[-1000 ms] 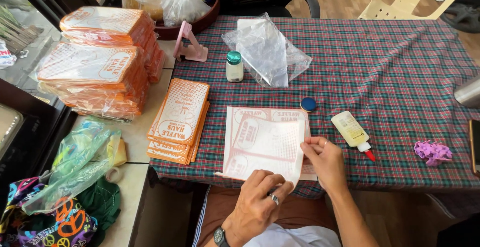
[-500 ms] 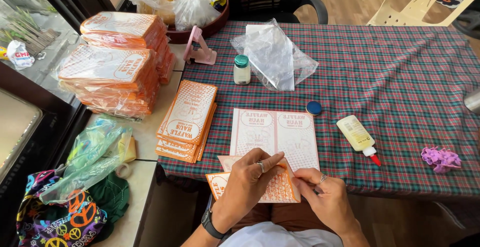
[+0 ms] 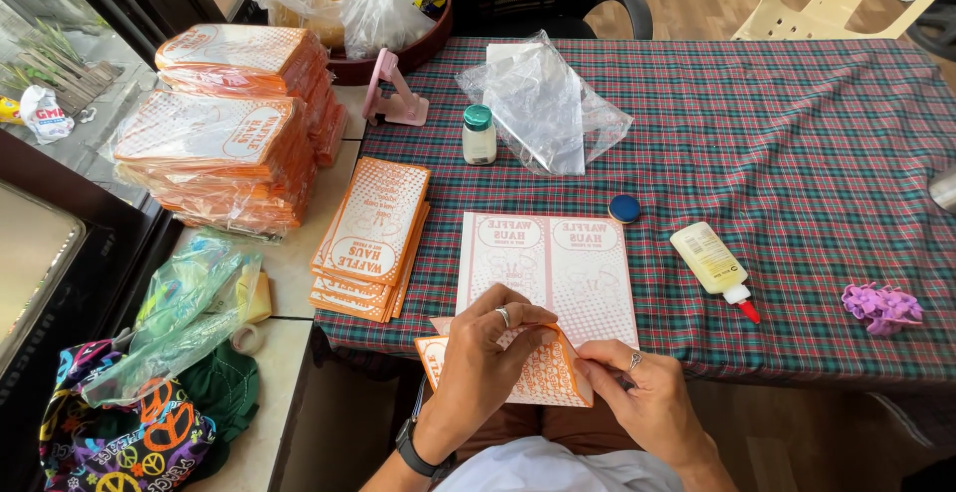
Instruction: Folding and gluing paper waffle bags at a workstation
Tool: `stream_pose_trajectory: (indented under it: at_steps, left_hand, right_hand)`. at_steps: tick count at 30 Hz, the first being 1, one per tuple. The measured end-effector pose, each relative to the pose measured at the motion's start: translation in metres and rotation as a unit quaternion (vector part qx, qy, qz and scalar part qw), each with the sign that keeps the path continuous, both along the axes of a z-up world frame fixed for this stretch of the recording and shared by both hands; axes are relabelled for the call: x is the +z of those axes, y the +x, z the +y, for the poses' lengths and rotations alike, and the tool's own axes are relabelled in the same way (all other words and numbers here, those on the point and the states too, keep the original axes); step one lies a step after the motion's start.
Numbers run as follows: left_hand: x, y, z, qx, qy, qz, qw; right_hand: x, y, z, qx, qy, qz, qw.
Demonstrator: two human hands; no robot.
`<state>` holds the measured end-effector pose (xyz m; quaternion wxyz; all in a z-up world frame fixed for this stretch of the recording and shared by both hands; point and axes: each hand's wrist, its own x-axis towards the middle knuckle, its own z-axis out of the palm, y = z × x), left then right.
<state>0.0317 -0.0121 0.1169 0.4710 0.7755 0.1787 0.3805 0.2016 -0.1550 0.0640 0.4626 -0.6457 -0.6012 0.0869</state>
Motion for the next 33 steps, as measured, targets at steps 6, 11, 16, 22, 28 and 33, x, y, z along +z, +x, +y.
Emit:
stream_pose_trajectory:
  at_steps: [6,11,16,22,28,33]
  left_hand:
    - [0.002,-0.007,0.006,0.026,0.019,0.053,0.998]
    - [0.012,-0.015,0.011,0.034,-0.143,0.073,0.986]
    - [0.011,-0.018,0.017,0.030,-0.169,0.086,0.981]
    - [0.014,-0.021,0.015,0.087,-0.153,0.098,0.979]
    - [0.005,-0.022,0.009,0.106,-0.178,0.079,0.975]
    - [0.003,-0.021,-0.007,0.127,-0.212,0.071,0.966]
  right_hand:
    - [0.006,-0.002,-0.004,0.020,0.001,0.034,0.999]
    - [0.030,-0.001,-0.008,0.138,0.071,0.037,0.987]
    - [0.020,0.005,-0.010,0.167,0.102,0.018,0.981]
    - [0.028,0.003,-0.010,0.125,0.067,0.007,0.990]
    - [0.033,0.000,-0.009,0.083,0.063,0.025,0.994]
    - [0.003,-0.001,-0.019,-0.046,0.081,0.090,0.992]
